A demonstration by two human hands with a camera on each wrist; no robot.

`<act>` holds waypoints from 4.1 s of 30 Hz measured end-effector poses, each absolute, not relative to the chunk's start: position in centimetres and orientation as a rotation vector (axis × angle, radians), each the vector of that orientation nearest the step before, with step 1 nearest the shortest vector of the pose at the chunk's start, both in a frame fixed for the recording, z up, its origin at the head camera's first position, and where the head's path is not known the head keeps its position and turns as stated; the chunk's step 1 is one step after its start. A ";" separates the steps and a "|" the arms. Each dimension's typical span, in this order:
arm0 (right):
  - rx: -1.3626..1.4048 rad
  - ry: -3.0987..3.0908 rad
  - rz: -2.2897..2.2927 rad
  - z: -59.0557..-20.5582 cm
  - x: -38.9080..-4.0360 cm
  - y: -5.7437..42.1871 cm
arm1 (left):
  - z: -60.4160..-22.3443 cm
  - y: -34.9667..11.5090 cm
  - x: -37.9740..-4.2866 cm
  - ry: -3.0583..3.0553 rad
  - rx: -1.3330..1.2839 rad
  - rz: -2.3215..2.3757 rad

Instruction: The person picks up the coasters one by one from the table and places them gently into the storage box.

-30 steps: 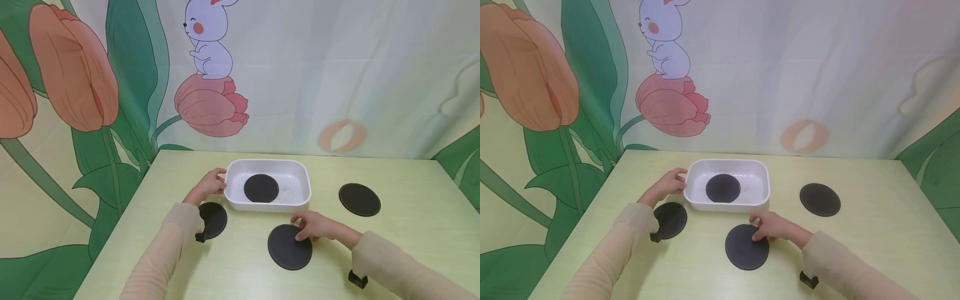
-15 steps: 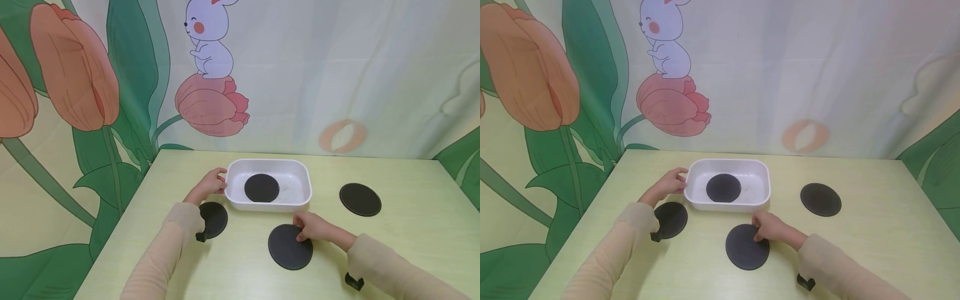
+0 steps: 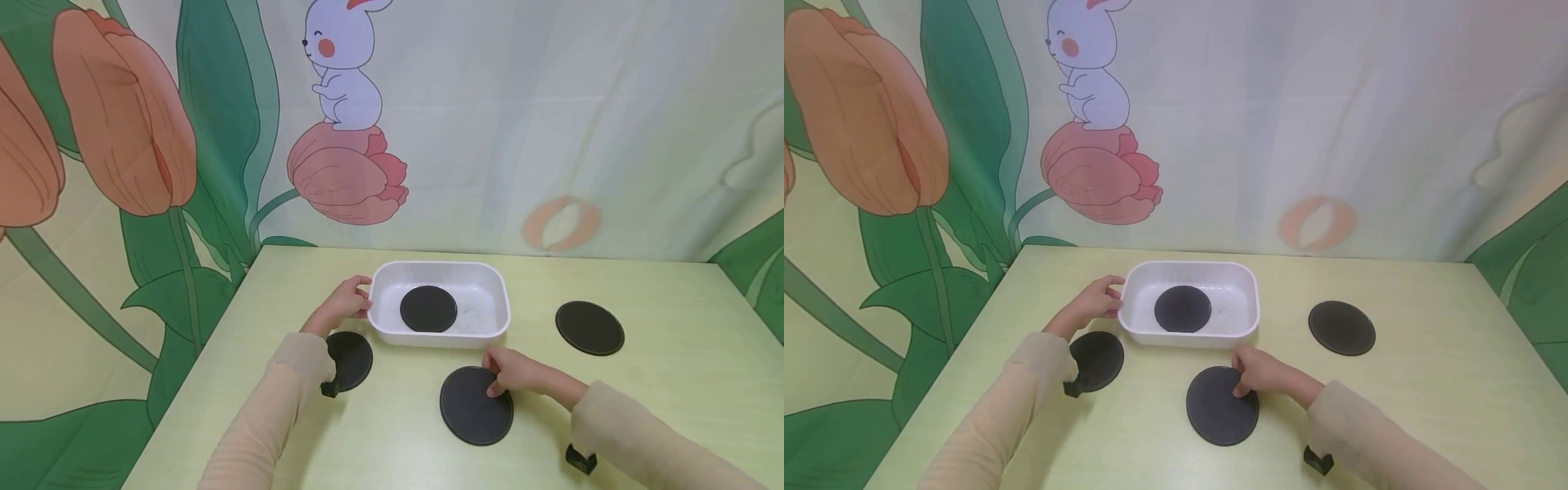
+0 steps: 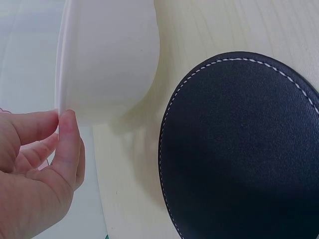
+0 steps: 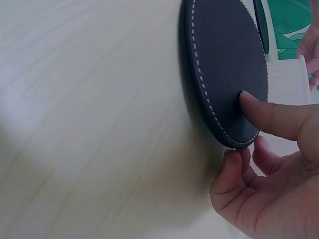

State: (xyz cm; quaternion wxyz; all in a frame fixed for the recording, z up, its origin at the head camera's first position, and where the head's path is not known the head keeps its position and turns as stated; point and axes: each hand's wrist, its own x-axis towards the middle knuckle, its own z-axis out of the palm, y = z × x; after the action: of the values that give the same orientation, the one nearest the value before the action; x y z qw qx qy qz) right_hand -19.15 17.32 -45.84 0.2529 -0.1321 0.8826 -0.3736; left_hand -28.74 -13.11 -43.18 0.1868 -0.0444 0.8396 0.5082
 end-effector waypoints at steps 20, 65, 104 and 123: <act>-0.530 2.165 -1.115 -42.3 -18.4 18.2 | -42.9 -13.4 -28.6 2.373 -0.128 1.426; -0.076 1.813 -1.924 -39.3 -25.9 15.6 | -42.8 -13.0 -28.7 2.361 -0.154 1.424; 0.475 1.933 -1.880 -51.7 -33.4 13.2 | -42.9 -13.1 -28.5 2.357 -0.169 1.442; 0.558 2.076 -1.819 -46.2 -29.9 12.0 | -43.0 -13.1 -28.5 2.354 -0.162 1.451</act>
State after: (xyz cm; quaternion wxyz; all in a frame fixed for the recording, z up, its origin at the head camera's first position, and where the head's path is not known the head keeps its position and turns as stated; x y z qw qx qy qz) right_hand -29.92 11.99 -46.20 0.1622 0.1954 0.7276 -0.6373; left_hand -28.48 -13.09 -43.00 0.1845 -0.0575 0.8352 0.5148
